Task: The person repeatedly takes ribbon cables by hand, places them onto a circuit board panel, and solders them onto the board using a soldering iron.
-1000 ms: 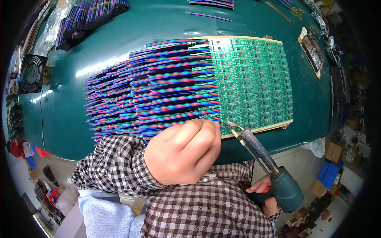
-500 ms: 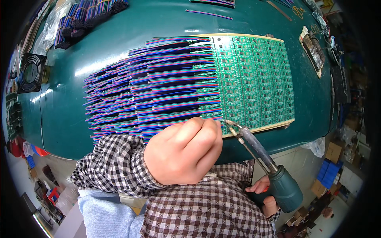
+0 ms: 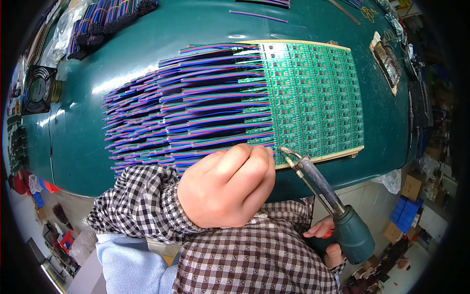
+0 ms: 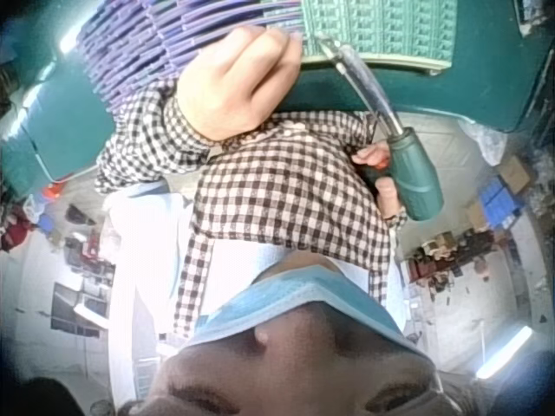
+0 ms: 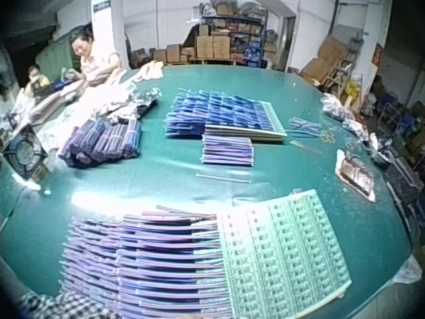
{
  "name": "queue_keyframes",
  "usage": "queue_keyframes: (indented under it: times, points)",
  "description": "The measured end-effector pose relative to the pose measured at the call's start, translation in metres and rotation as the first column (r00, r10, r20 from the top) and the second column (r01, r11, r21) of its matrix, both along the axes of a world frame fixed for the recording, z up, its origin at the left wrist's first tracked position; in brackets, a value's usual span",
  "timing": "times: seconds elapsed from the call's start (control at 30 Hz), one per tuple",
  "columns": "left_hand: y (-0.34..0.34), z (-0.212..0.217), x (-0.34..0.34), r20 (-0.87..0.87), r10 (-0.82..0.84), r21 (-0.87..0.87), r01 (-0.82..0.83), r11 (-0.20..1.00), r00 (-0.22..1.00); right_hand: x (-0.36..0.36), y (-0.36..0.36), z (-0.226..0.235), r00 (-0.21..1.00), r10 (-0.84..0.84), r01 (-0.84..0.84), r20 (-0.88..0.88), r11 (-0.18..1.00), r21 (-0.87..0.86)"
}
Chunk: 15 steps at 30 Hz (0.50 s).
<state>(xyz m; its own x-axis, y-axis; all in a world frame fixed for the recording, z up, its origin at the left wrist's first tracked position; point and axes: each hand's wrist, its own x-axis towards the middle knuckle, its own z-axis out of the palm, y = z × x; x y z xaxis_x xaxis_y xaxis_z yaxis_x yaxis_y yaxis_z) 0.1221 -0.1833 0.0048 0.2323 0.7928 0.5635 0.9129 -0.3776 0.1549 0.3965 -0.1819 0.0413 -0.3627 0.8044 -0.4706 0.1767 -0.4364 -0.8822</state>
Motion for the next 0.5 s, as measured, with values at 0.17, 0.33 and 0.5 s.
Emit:
queue_keyframes:
  times: [0.17,0.33,0.5]
  points:
    - [-0.0028,0.0003,-0.0014,-0.059,0.011,-0.039,-0.013,0.999,0.998,-0.0022,0.0003,-0.0006,1.0,0.005,-0.005,-0.006,1.0,0.009]
    - [-0.0004,-0.0014,0.0011,-0.002,0.013,-0.008,-0.013,1.0,1.0,-0.0021,-0.0002,-0.0011,1.0,0.02,-0.02,-0.004,1.0,0.024]
    - [0.0,0.0001,0.001,-0.002,0.015,-0.021,-0.015,1.0,1.0,0.0023,-0.0005,-0.0003,1.0,0.017,-0.017,-0.014,1.0,0.012]
